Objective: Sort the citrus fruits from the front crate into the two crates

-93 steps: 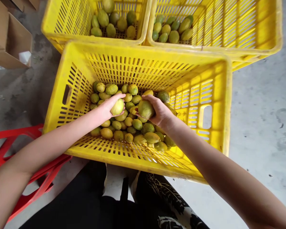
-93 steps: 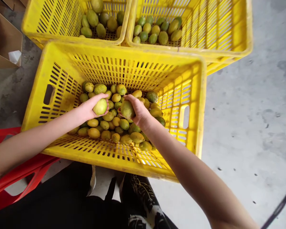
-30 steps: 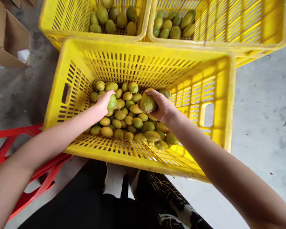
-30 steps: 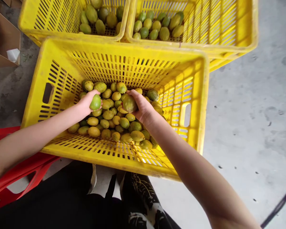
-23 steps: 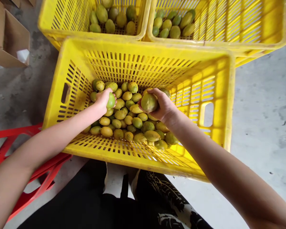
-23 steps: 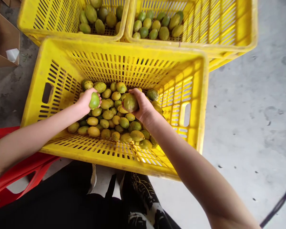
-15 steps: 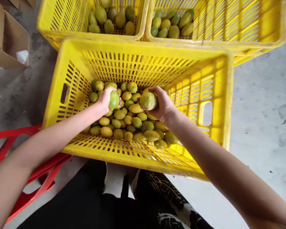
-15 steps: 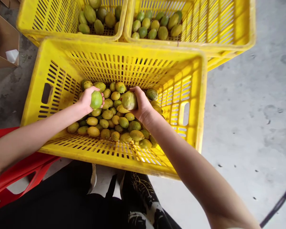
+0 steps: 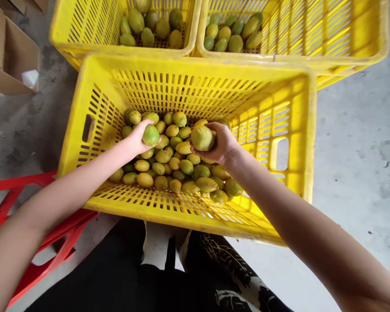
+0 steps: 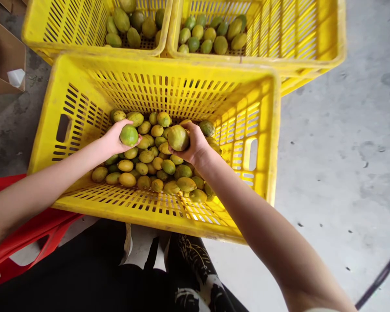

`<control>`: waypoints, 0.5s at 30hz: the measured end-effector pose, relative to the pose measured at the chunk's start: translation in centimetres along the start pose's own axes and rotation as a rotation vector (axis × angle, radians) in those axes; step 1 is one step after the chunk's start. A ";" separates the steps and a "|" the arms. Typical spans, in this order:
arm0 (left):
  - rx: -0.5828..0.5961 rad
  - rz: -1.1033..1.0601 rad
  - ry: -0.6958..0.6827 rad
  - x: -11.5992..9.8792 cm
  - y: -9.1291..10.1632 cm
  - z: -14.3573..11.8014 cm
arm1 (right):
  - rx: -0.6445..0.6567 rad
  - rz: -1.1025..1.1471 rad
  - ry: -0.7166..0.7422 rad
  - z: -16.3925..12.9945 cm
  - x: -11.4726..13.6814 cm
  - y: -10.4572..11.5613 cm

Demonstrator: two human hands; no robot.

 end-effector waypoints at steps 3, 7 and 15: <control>-0.022 0.024 0.036 0.5 0.2 0.2 | 0.023 0.005 -0.011 0.0 -0.1 -0.3; 0.040 0.003 0.075 1.4 -0.2 0.4 | 0.060 0.036 0.015 -0.1 0.1 -0.8; 0.093 0.123 0.120 2.6 -0.3 -0.1 | -0.068 0.034 0.067 0.2 0.6 0.4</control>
Point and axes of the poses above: each hand's wrist, its own z-axis towards the middle knuckle, its own y-axis out of the back of the hand, x = y × z, the point moved 10 cm from there along z, towards the middle knuckle, and after that the axes turned 9 degrees about -z, right-handed, at the moved point
